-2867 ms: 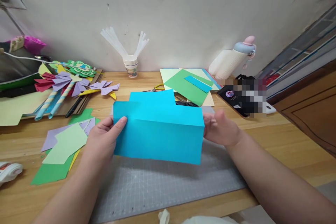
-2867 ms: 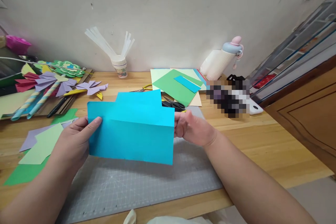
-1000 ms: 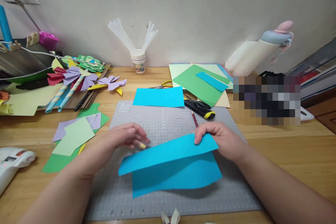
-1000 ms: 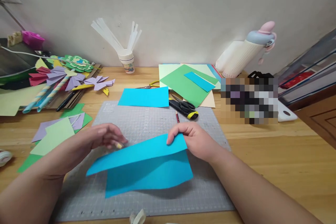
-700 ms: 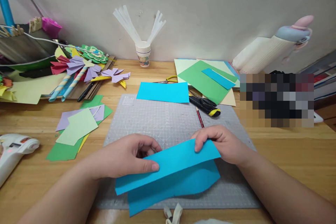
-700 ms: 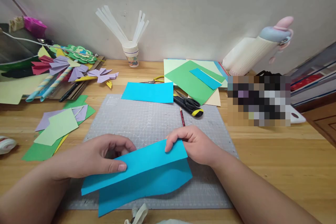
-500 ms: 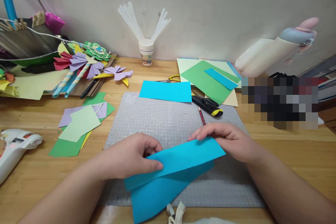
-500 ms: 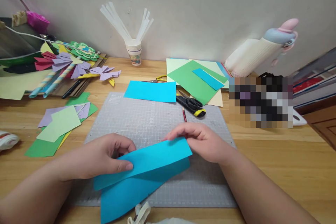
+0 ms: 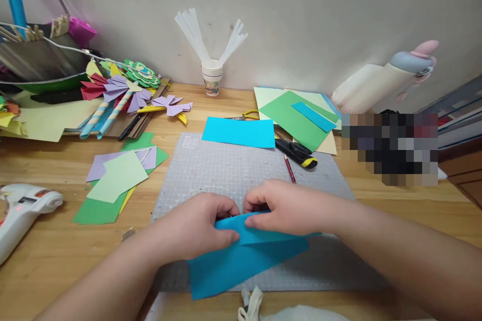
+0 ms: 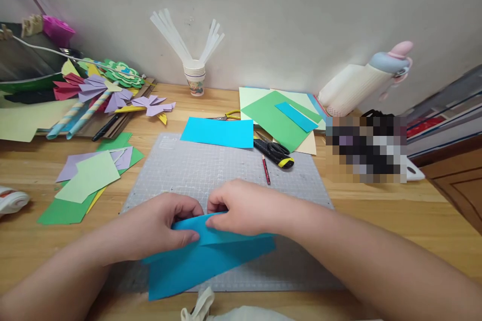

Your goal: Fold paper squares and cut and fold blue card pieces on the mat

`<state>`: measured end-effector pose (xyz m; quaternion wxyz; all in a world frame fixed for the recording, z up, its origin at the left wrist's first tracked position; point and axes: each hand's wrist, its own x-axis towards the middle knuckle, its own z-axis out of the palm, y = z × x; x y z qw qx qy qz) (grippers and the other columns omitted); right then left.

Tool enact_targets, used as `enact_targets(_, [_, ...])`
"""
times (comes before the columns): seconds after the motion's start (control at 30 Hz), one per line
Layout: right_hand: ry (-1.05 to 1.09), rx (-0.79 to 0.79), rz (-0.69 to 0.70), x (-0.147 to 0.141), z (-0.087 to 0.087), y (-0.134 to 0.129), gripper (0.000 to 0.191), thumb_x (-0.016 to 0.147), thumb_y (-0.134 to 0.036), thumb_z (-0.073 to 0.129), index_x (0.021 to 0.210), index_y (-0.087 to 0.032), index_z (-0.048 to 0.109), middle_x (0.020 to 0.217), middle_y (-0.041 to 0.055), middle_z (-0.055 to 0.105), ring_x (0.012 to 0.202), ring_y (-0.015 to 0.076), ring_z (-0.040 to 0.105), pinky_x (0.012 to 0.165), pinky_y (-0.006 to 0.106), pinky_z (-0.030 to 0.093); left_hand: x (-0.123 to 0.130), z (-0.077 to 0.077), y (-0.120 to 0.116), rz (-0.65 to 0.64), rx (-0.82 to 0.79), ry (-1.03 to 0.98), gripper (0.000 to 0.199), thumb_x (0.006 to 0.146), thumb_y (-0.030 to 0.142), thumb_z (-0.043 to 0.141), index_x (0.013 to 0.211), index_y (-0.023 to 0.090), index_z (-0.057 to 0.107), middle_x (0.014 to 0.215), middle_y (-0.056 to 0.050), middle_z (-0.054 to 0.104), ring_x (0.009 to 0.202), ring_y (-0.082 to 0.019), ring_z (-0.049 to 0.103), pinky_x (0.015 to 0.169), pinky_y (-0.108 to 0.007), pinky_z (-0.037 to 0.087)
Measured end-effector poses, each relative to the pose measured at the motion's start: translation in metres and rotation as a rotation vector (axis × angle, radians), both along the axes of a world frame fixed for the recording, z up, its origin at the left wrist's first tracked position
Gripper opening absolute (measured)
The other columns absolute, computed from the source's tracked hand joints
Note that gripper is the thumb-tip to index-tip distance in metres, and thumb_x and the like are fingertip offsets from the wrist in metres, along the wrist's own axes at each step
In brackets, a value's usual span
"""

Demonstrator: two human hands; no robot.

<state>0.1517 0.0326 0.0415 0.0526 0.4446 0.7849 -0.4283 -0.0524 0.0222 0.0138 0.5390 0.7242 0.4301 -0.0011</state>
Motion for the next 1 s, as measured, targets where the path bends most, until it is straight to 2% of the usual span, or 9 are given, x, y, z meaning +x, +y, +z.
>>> enact_targets(0.17, [-0.025, 0.015, 0.018, -0.001, -0.007, 0.005, 0.011, 0.078, -0.025, 0.056, 0.077, -0.018, 0.065, 0.071, -0.0002, 0.065, 0.062, 0.0128, 0.053, 0.050, 0.022, 0.032, 0.001, 0.000, 0.000, 0.042, 0.061, -0.012, 0.021, 0.081, 0.039, 0.052, 0.079, 0.021, 0.062, 0.071, 0.003, 0.058, 0.066, -0.014, 0.050, 0.054, -0.024, 0.032])
enact_targets(0.33, [0.011, 0.001, -0.028, -0.010, -0.009, 0.001, 0.015, 0.081, -0.028, 0.055, 0.083, -0.018, 0.066, 0.073, 0.0006, 0.066, 0.062, 0.0124, 0.053, 0.050, 0.022, 0.032, 0.003, -0.002, -0.002, 0.054, 0.121, 0.074, 0.023, 0.081, 0.039, 0.050, 0.072, 0.021, 0.062, 0.065, 0.003, 0.056, 0.061, -0.013, 0.047, 0.052, -0.024, 0.029])
enact_targets(0.53, [0.043, -0.002, -0.005, -0.009, -0.012, 0.001, 0.011, 0.079, -0.021, 0.053, 0.079, -0.017, 0.064, 0.070, -0.0012, 0.063, 0.060, 0.0109, 0.050, 0.051, 0.022, 0.032, 0.003, -0.004, 0.000, 0.077, 0.050, 0.067, 0.023, 0.078, 0.040, 0.053, 0.071, 0.020, 0.062, 0.063, 0.003, 0.057, 0.059, -0.012, 0.047, 0.050, -0.023, 0.030])
enact_targets(0.7, [0.114, -0.125, -0.064, 0.018, -0.015, 0.002, 0.009, 0.078, -0.018, 0.051, 0.073, -0.017, 0.058, 0.064, -0.0034, 0.053, 0.058, 0.0099, 0.043, 0.052, 0.022, 0.033, 0.002, -0.002, 0.002, 0.076, 0.043, 0.043, 0.023, 0.077, 0.040, 0.055, 0.069, 0.019, 0.060, 0.062, 0.003, 0.056, 0.056, -0.011, 0.046, 0.048, -0.022, 0.031])
enact_targets(0.83, [0.183, -0.264, -0.164, 0.051, -0.015, 0.000, 0.013, 0.082, -0.026, 0.053, 0.074, -0.017, 0.056, 0.065, -0.0037, 0.051, 0.058, 0.0097, 0.042, 0.053, 0.022, 0.034, 0.003, -0.002, 0.003, 0.067, 0.023, 0.044, 0.024, 0.077, 0.041, 0.056, 0.069, 0.019, 0.062, 0.061, 0.003, 0.057, 0.055, -0.011, 0.045, 0.047, -0.022, 0.030])
enact_targets(0.93, [0.170, -0.305, -0.188, 0.077, -0.016, 0.000, 0.015, 0.082, -0.027, 0.052, 0.071, -0.017, 0.054, 0.066, -0.0023, 0.055, 0.060, 0.0108, 0.047, 0.057, 0.023, 0.036, 0.003, -0.003, 0.003, 0.058, 0.010, 0.043, 0.025, 0.077, 0.042, 0.056, 0.070, 0.020, 0.062, 0.063, 0.003, 0.058, 0.056, -0.012, 0.047, 0.048, -0.022, 0.032])
enact_targets(1.0, [0.080, -0.244, -0.207, 0.091, -0.019, 0.002, 0.017, 0.082, -0.028, 0.051, 0.069, -0.018, 0.054, 0.066, -0.0013, 0.058, 0.060, 0.0120, 0.050, 0.058, 0.024, 0.037, 0.003, -0.004, 0.003, 0.055, 0.012, 0.049, 0.025, 0.077, 0.043, 0.055, 0.070, 0.020, 0.062, 0.063, 0.003, 0.059, 0.057, -0.012, 0.048, 0.049, -0.023, 0.033])
